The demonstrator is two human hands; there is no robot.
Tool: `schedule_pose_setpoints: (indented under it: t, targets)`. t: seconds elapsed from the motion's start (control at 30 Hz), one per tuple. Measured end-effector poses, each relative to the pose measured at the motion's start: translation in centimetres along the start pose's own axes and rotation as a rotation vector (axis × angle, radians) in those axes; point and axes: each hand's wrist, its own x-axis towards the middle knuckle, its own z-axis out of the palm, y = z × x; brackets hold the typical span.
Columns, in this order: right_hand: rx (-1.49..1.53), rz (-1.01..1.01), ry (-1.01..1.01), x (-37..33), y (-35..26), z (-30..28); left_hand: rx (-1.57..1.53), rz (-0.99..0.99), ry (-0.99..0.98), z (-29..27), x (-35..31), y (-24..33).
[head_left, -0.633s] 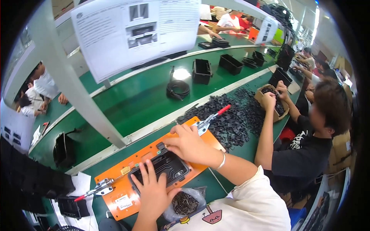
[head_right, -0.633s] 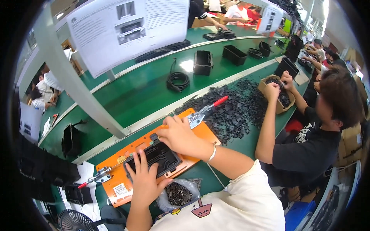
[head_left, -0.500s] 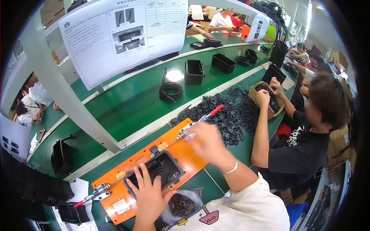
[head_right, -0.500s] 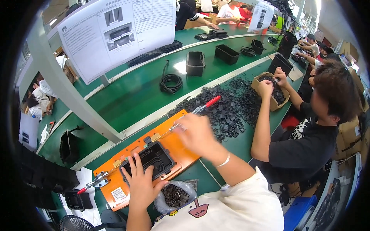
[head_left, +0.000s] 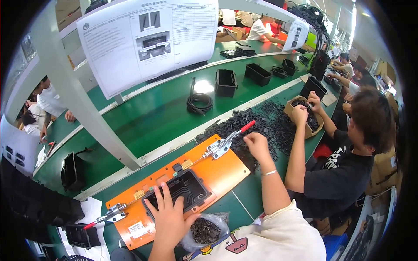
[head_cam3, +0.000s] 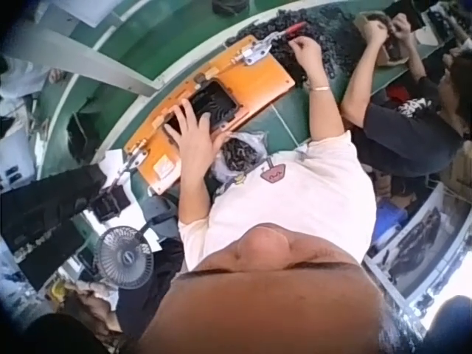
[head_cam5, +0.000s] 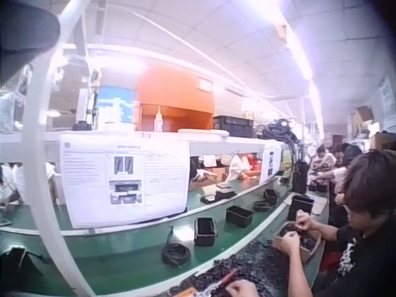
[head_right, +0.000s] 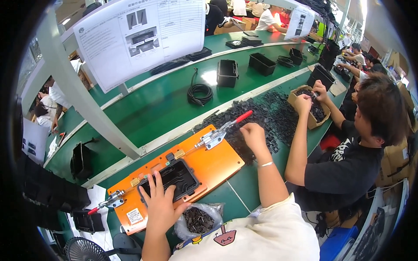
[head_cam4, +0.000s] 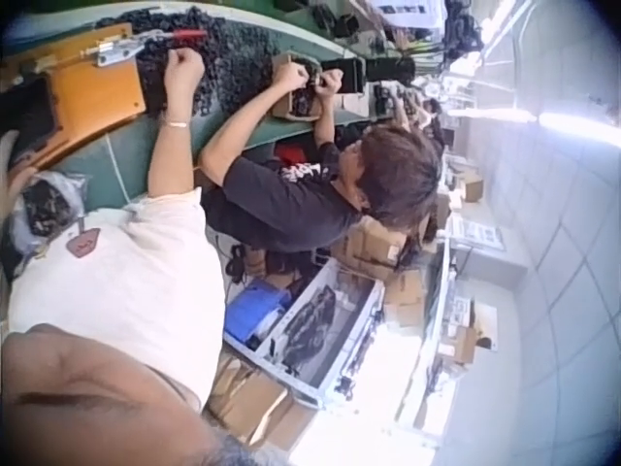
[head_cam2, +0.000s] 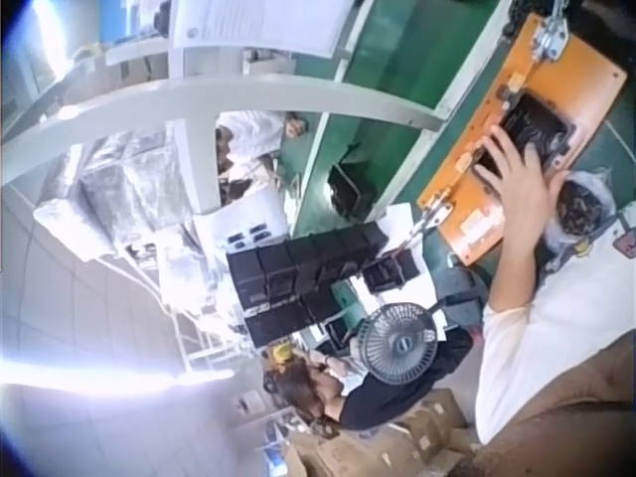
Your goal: Assembling plastic enclosures by manually inserting internal parts and using a toggle clamp press to secure them.
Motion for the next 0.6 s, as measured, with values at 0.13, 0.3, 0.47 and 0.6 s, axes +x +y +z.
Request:
schedule_pose_setpoints:
  t: [0.13, 0.3, 0.47, 0.6]
  targets:
    - [1.016, 0.252, -0.322, -2.1, -3.9, -3.5, -0.026, 0.022, 0.016, 0.1, -0.1, -0.3]
    - [1.115, -0.053, -0.607, -6.0, -9.3, -3.6, -0.214, 0.037, 0.174, -0.8, -0.4, -0.2]
    - [1.123, -0.166, -1.107, -10.1, -16.4, -1.8, -0.44, 0.159, 0.391, -2.1, -0.8, 0.9]
    - [1.199, -0.092, -1.214, -11.9, -18.0, 0.2, -0.404, 0.16, 0.534, -1.3, -0.8, 0.1]
